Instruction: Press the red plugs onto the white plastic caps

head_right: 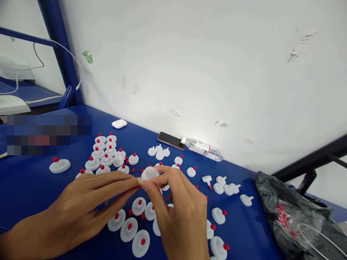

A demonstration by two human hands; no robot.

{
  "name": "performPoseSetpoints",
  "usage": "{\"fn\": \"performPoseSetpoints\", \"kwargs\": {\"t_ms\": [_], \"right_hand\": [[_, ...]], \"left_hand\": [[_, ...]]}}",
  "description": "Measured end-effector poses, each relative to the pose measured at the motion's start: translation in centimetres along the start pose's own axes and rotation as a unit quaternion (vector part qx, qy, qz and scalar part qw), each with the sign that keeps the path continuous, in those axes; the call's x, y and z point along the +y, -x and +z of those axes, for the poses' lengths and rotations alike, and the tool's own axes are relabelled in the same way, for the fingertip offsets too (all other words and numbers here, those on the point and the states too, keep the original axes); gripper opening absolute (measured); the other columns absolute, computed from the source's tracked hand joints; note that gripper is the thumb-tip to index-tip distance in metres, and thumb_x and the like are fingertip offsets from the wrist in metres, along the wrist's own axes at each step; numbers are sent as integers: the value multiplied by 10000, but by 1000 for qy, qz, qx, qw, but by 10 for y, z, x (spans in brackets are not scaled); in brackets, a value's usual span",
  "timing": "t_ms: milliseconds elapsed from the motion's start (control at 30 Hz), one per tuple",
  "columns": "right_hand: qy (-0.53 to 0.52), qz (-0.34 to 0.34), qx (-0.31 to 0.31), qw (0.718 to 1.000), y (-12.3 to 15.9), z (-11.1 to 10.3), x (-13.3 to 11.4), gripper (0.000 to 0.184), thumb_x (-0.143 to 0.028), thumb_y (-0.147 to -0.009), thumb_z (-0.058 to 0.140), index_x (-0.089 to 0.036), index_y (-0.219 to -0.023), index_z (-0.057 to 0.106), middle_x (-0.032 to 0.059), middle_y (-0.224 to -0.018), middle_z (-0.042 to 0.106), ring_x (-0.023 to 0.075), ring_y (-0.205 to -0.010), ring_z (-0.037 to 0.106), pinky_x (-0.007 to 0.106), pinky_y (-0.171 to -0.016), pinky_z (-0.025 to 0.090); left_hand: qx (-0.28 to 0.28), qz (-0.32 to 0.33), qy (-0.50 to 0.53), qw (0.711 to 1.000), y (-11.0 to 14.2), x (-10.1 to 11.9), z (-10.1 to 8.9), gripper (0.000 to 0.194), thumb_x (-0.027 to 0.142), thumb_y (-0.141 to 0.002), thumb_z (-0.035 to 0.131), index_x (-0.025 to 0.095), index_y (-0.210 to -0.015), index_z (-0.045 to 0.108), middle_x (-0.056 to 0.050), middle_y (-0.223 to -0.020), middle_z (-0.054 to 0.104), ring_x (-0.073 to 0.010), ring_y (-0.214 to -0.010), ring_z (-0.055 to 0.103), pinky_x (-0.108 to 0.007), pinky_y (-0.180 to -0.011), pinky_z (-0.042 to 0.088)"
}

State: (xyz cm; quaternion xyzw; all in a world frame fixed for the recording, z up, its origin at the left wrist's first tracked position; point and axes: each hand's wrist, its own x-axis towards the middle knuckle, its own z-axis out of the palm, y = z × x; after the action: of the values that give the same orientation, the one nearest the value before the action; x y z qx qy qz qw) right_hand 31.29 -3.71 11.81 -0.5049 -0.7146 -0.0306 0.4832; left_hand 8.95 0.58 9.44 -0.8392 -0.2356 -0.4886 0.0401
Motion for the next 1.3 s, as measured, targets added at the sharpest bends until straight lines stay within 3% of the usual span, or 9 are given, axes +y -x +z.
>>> {"fn": "performPoseSetpoints", "kwargs": {"t_ms": [167,700,1067,1200,1300], "right_hand": [[12,7,26,1000,-1,1,-3,238,-376,-1178,836,-317,-959,761,9,-1114,974,211,-860,924,232,-580,656],[3,-1,30,1000,-2,3,-8,267,-354,-1179,835,-306,-933,743,1,-1111,973,158,-703,847,211,-546,633],[9,-13,9,1000,-1,3,-7,245,-316,-1171,821,-299,-943,733,-9,-1109,966,128,-637,782,209,-546,616],[20,-18,8,1000,-1,3,-8,218,-288,-1158,825,-292,-953,751,8,-1124,966,126,-642,781,225,-594,652],[29,-17,16,999,-1,2,-10,233,-290,-1151,827,-295,-932,747,17,-1123,971,142,-654,802,228,-538,625]], "left_hand": [[-5,-5,-17,1000,-2,0,-1,209,224,-1348,488,235,-1385,693,-5,-1152,932,-153,-905,934,-249,-707,715],[28,-9,-11,1000,-4,3,4,211,254,-1361,492,232,-1385,700,10,-1117,941,-116,-899,927,-198,-748,706],[40,-7,4,999,-1,3,1,170,205,-1320,577,222,-1401,725,-13,-1128,950,-138,-888,927,-212,-753,730],[28,-16,5,999,2,2,0,176,240,-1343,538,238,-1392,707,-3,-1095,942,-135,-869,920,-219,-747,720],[19,-22,9,1000,4,1,0,197,242,-1347,511,254,-1395,702,-3,-1124,946,-141,-899,929,-223,-773,732]]}}
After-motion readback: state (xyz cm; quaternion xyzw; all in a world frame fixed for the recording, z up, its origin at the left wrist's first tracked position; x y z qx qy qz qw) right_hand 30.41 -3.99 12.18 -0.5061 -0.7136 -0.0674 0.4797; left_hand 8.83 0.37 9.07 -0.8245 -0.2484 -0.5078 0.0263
